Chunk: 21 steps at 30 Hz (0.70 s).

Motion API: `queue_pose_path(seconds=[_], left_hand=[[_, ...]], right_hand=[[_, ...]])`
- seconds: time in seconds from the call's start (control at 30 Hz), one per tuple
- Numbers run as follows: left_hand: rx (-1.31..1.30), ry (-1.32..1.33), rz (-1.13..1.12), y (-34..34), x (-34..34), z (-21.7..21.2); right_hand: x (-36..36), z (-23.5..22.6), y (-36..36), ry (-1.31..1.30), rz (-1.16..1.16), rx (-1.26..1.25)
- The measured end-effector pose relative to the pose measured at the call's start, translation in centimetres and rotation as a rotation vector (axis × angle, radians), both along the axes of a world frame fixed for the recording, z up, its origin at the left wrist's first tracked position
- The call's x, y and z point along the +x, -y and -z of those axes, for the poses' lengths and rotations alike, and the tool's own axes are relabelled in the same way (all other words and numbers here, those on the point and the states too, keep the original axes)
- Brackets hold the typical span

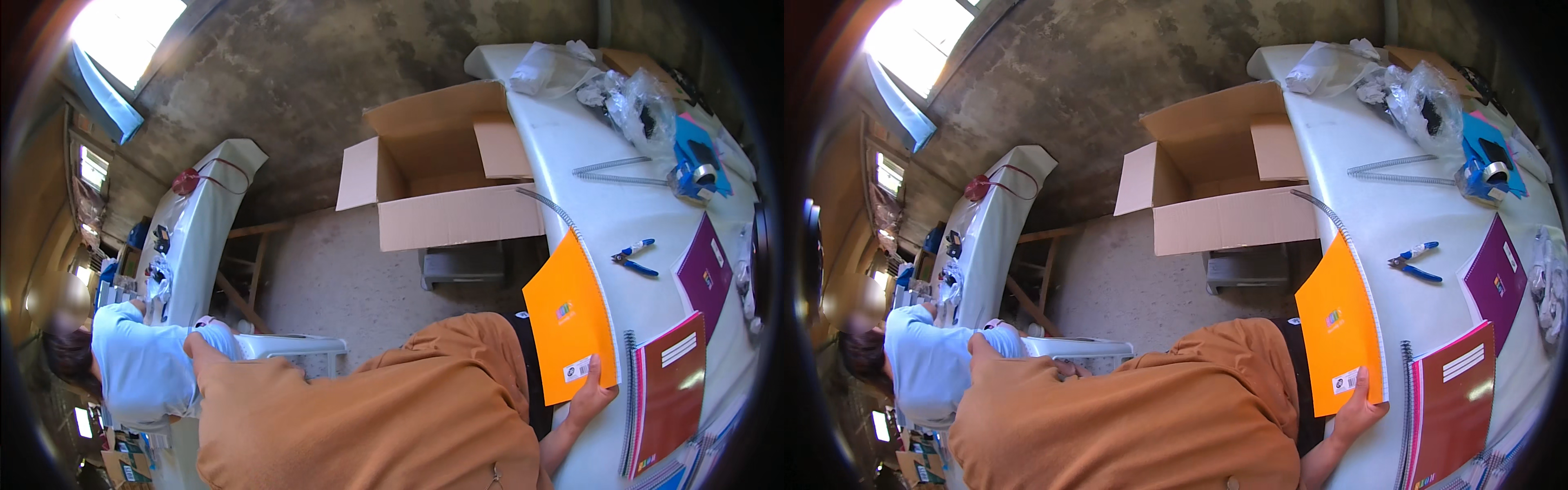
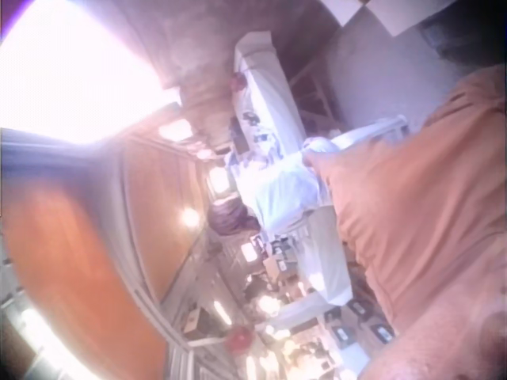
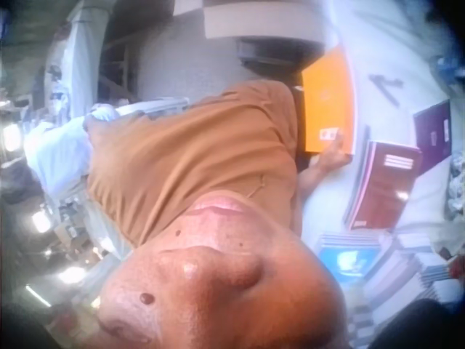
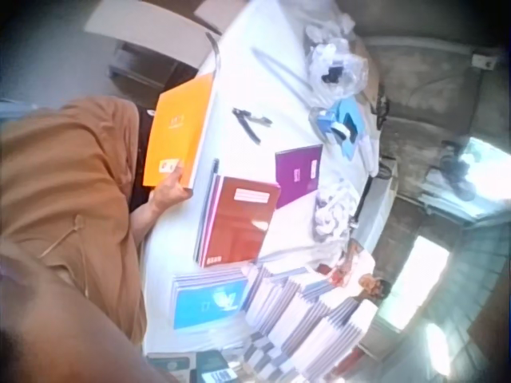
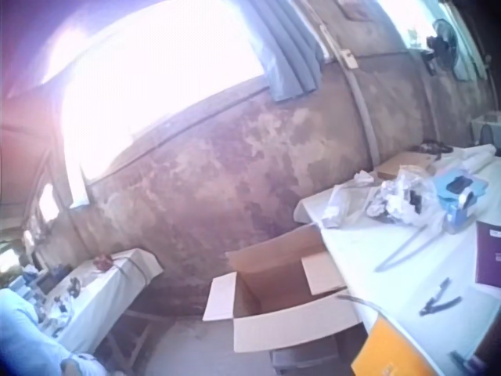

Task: The person assembles spiral notebooks by hand, taking a stack of pages with covers and threading a plastic coil through the pre-punched holes. The person completes this action for several notebooks of different colors, including green, red, yellow, white, magenta, brown, orange, and purple, and places them back on the table.

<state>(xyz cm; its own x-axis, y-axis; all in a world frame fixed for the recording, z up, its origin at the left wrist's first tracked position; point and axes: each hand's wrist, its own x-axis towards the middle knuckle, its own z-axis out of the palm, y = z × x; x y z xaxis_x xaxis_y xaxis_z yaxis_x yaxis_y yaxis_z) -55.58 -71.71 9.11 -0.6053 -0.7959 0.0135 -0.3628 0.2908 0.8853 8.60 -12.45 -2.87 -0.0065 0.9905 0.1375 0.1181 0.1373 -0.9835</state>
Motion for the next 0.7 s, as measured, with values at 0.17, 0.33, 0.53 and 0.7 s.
queue_pose_path(seconds=[0.17, 0.33, 0.53, 0.7], left_hand=[[0.007, -0.005, 0.012, 0.0, -0.4, 0.3], [-0.001, -0.012, 0.009, 0.7, -0.3, 0.4], [0.007, -0.006, 0.004, 1.3, -0.2, 0.9], [0.003, -0.017, 0.001, 1.6, -0.3, 1.4]], right_hand=[[-0.4, -0.6, 0.2, -0.021, 0.046, -0.034], [-0.2, -0.6, 0.1, 0.033, 0.011, -0.025], [-0.4, -0.6, 0.2, 0.028, 0.040, -0.032], [-0.4, -1.2, 0.1, 0.008, 0.034, -0.064]])
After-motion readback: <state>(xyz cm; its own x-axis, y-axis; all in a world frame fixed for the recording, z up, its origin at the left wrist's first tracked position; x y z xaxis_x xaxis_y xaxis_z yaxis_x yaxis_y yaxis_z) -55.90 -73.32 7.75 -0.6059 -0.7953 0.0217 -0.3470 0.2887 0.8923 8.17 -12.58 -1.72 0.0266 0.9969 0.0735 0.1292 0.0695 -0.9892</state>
